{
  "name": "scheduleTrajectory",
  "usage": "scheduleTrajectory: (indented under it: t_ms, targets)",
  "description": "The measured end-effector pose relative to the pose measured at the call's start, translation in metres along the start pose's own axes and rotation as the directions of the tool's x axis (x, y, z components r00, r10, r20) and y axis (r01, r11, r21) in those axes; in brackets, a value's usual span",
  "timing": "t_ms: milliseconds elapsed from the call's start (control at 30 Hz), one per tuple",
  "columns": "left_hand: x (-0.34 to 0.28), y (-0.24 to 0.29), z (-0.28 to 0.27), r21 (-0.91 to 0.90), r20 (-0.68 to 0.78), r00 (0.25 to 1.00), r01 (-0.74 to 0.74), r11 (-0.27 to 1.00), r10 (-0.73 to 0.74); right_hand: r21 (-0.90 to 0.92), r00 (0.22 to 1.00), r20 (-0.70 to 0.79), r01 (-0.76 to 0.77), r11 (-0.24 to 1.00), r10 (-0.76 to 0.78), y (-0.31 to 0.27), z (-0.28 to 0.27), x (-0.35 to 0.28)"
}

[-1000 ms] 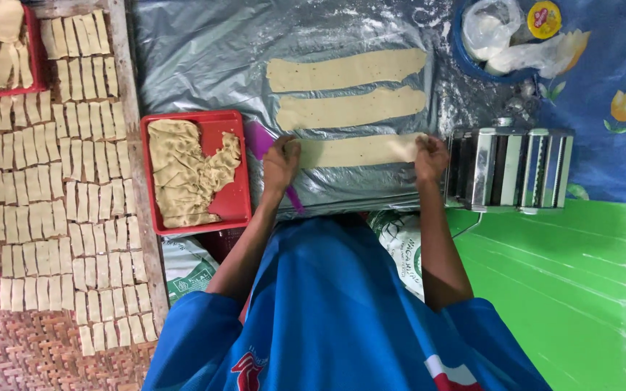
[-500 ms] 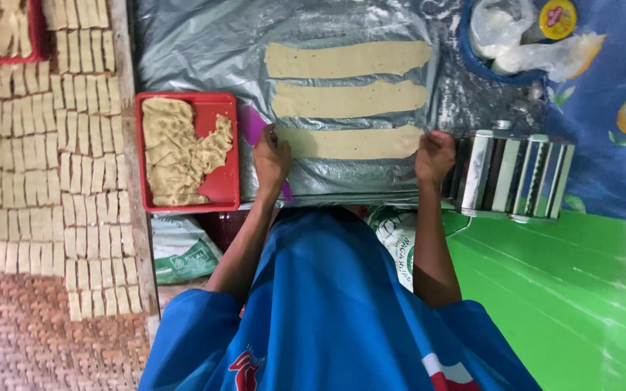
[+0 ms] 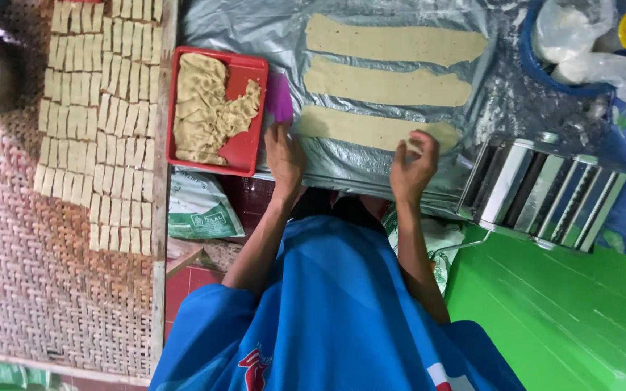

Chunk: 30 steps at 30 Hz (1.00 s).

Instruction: Cutting flattened dough strips into smaller rectangular pieces using a spatula.

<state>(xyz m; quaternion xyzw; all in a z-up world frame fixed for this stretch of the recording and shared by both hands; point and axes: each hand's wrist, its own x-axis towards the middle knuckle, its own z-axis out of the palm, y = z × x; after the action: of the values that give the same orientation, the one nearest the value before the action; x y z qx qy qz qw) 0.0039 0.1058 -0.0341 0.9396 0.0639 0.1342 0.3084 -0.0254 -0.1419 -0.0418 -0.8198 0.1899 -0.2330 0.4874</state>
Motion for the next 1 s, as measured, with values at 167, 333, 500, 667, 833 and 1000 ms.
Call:
scheduleTrajectory:
  t_ms: [167,333,500,667,833,1000]
  targets:
    - [-0.013,-0.019,0.012,0.211,-0.027,0.999,-0.015,0.977,0.021,0.038,0.989,0.146,-0.010,0.999,0.004,-0.019,0.010,-0.025]
    - [-0.020,-0.035,0.021,0.201,-0.021,1.000,0.011,0.980,-0.006,0.034,0.973,0.229,0.020,0.999,-0.027,-0.041,0.019,-0.039]
    - [-0.023,-0.039,0.026,0.230,0.036,0.994,0.097,0.968,-0.108,0.025,0.916,0.395,0.059,0.998,-0.064,-0.032,0.051,-0.056]
    - [-0.032,-0.030,-0.011,0.075,0.086,0.996,0.012,0.997,-0.019,-0.066,0.837,0.548,0.033,0.997,0.009,-0.035,0.112,-0.080]
    - [-0.034,-0.046,-0.032,-0.215,0.065,0.994,-0.077,0.974,0.093,-0.281,0.813,0.579,0.135,0.950,0.056,-0.053,0.162,-0.086]
    - [-0.021,-0.067,-0.075,-0.250,0.145,0.974,-0.132,0.959,0.172,-0.400,0.829,0.554,0.181,0.899,0.079,-0.065,0.180,-0.100]
